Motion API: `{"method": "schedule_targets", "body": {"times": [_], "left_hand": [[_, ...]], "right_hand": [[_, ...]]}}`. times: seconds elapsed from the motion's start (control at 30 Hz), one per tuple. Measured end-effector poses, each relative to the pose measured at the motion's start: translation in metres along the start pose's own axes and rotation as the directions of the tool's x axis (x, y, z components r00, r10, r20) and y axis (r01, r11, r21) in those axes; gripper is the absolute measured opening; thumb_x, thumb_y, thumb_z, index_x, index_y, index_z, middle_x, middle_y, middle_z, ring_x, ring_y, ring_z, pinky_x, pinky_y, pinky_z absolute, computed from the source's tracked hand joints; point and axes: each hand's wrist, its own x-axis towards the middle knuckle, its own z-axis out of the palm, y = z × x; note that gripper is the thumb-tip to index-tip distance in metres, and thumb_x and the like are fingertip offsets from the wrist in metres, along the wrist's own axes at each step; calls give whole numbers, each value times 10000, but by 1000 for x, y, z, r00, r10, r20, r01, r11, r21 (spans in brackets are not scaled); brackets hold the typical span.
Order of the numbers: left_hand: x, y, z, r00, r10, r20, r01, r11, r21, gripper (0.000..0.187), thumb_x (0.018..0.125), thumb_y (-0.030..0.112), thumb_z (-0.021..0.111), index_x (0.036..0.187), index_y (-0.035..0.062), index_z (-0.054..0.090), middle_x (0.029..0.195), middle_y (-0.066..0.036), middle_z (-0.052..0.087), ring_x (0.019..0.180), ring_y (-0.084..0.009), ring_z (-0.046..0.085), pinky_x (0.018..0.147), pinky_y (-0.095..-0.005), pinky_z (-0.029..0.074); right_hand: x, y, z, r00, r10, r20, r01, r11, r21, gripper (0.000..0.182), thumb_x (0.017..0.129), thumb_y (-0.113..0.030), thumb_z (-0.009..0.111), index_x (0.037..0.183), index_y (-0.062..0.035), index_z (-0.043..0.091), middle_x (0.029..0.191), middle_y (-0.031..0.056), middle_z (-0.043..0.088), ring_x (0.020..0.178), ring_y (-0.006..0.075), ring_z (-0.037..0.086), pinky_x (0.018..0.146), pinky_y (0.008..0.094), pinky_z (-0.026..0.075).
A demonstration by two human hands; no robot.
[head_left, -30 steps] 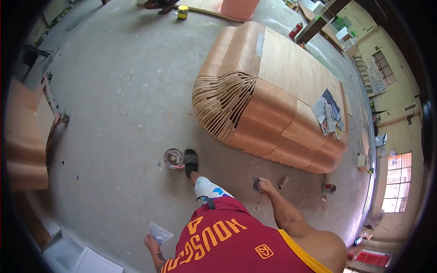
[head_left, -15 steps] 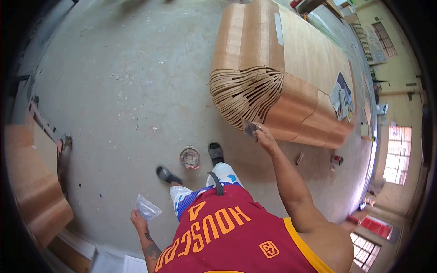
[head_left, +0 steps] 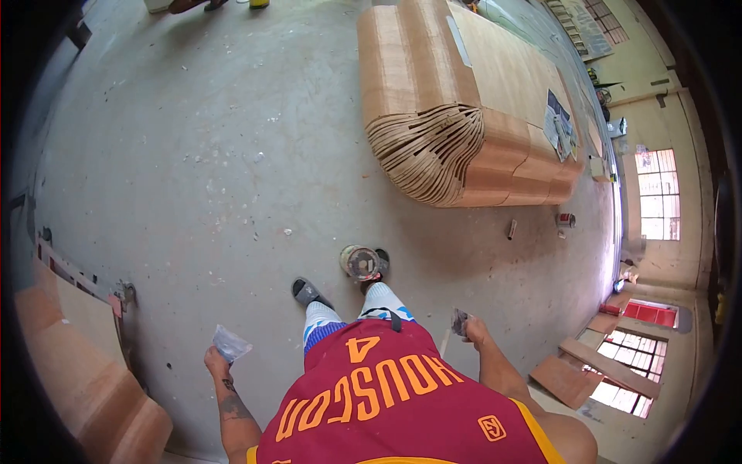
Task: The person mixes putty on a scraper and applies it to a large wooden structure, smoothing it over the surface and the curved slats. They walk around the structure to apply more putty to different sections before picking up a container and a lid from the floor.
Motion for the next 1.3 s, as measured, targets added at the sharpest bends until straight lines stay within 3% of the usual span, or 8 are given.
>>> {"method": "schedule_targets", "body": {"times": [0.2, 0.43, 0.53, 0.73, 0.8, 0.93, 1.1, 1.3], "left_hand": [[91, -3, 26, 950, 283, 130, -311, 880, 358, 412, 983, 268, 442, 999, -90, 645, 935, -184, 683, 858, -303, 667, 716, -435, 536], [3, 118, 128, 895, 348, 280, -440, 797, 414, 413, 1016, 271, 451, 946, -94, 631, 847, -174, 653, 786, -265, 639, 738, -405, 506], [-6, 143, 160, 818, 488, 305, -575, 672, 467, 405, 1023, 284, 461, 916, -72, 622, 798, -136, 626, 739, -228, 597, 715, -383, 487], [-58, 155, 175, 836, 522, 169, -547, 765, 341, 416, 1028, 298, 467, 875, -61, 610, 757, -114, 604, 701, -200, 523, 682, -381, 458], [-76, 152, 175, 751, 634, 184, -634, 615, 469, 417, 1017, 285, 462, 905, -79, 631, 798, -151, 641, 737, -231, 580, 710, -391, 475], [-91, 128, 181, 891, 432, 139, -433, 715, 549, 452, 989, 263, 431, 984, -131, 651, 943, -249, 696, 891, -351, 670, 789, -442, 504], [-87, 148, 215, 881, 452, 142, -425, 623, 657, 456, 975, 264, 433, 994, -134, 654, 946, -246, 701, 905, -349, 670, 788, -453, 510], [-33, 229, 308, 886, 429, 176, -447, 688, 572, 437, 969, 257, 451, 969, -126, 661, 971, -284, 698, 937, -390, 680, 814, -464, 510]], "right_hand": [[-26, -71, 41, 983, -179, -38, 183, 969, 168, 432, 865, -122, 493, 1271, -91, 635, 947, 34, 640, 810, 152, 590, 662, 332, 547], [-45, -77, 30, 937, -344, -67, 350, 910, 223, 511, 851, -122, 501, 1351, -77, 595, 1087, 107, 677, 901, 194, 644, 680, 346, 564], [-4, -10, 31, 991, -91, -103, 122, 928, 352, 513, 858, -131, 521, 1365, -85, 579, 1088, 110, 662, 916, 213, 642, 643, 361, 561], [50, 33, 1, 914, 402, 51, -386, 826, 411, 382, 872, -136, 530, 1237, -89, 631, 1090, 114, 667, 914, 245, 661, 579, 429, 563], [124, 43, -11, 964, 257, 62, -262, 896, 358, 346, 897, -158, 526, 1218, -84, 635, 1073, 119, 679, 892, 252, 674, 569, 424, 559], [190, -71, -55, 998, -51, -37, 62, 699, 713, 347, 883, -116, 513, 1211, -84, 621, 964, 67, 663, 762, 193, 636, 510, 356, 530], [176, -222, -103, 919, -369, -141, 376, 712, 593, 404, 885, -112, 485, 1269, -73, 604, 1022, 29, 662, 811, 122, 635, 573, 286, 547], [190, -239, -90, 992, -102, -81, 128, 862, 491, 419, 895, -124, 480, 1297, -85, 593, 1094, 32, 659, 905, 158, 647, 597, 322, 559]]}}
